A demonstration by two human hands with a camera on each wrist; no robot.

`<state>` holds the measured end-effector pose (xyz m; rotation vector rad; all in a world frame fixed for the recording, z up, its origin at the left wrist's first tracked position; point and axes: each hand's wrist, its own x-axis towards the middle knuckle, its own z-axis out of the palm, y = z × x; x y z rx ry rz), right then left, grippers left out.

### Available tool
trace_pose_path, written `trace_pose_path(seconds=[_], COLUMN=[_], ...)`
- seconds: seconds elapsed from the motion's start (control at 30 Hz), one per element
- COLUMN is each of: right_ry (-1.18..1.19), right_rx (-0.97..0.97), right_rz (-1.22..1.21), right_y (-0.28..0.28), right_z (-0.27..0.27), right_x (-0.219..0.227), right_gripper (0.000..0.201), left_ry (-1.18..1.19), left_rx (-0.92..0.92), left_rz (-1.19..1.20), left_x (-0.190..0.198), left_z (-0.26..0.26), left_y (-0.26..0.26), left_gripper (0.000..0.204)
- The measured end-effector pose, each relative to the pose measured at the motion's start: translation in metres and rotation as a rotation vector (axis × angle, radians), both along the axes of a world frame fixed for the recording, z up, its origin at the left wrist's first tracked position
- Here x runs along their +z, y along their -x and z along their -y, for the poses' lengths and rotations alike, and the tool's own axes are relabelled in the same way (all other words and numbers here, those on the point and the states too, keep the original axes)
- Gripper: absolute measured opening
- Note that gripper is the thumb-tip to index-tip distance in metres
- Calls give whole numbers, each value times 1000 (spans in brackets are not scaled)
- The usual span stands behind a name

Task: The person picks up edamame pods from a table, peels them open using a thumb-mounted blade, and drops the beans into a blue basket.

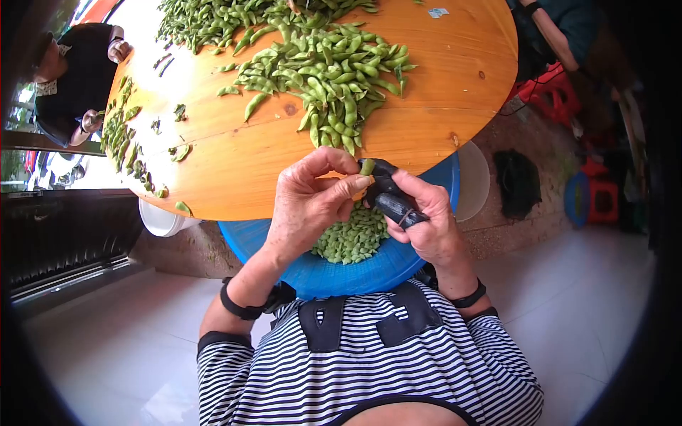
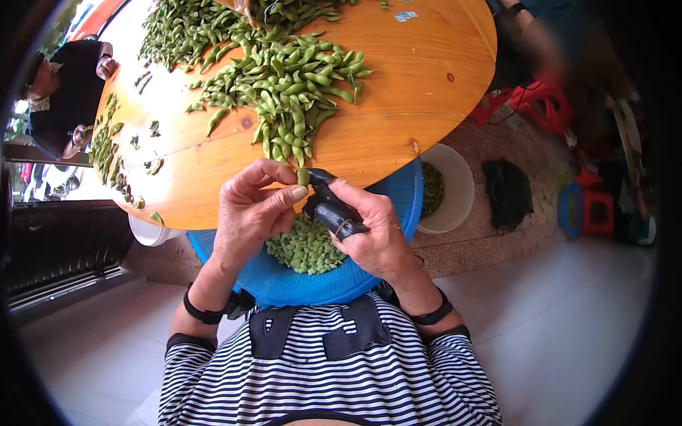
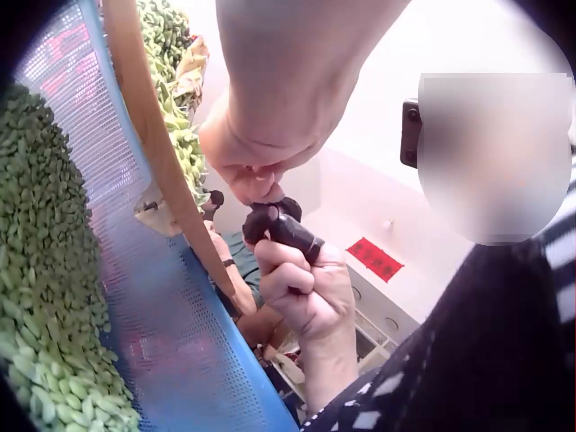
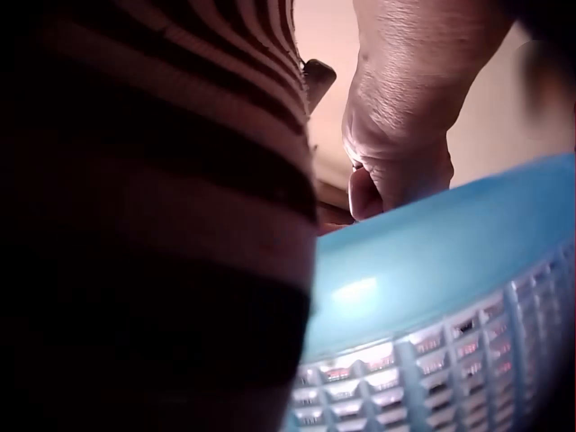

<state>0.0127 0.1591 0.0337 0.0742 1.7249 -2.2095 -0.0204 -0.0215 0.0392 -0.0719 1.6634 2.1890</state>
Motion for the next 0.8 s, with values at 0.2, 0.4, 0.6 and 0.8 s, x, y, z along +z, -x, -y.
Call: trace_pose_path(seconds=[0.2, 0.4, 0.6, 0.8], right_ry=[148, 66, 507, 18], right_rx=[75, 51, 136, 50], right_rz=[81, -86, 136, -69], right_y=[-1, -2, 1, -4], right_z=[-3, -6, -20, -17], right_x=[-1, -11, -33, -25], right_gripper=[43, 44, 48, 45], left_ry=[173, 502, -428, -232], left_rx=[44, 76, -82, 12], left_rz=[-192, -689, 203, 72], left_x=[-14, -17, -19, -16], left_z=[-2, -2, 5, -9], left_y=[-10, -12, -9, -14], left_gripper=[9, 8, 10, 9])
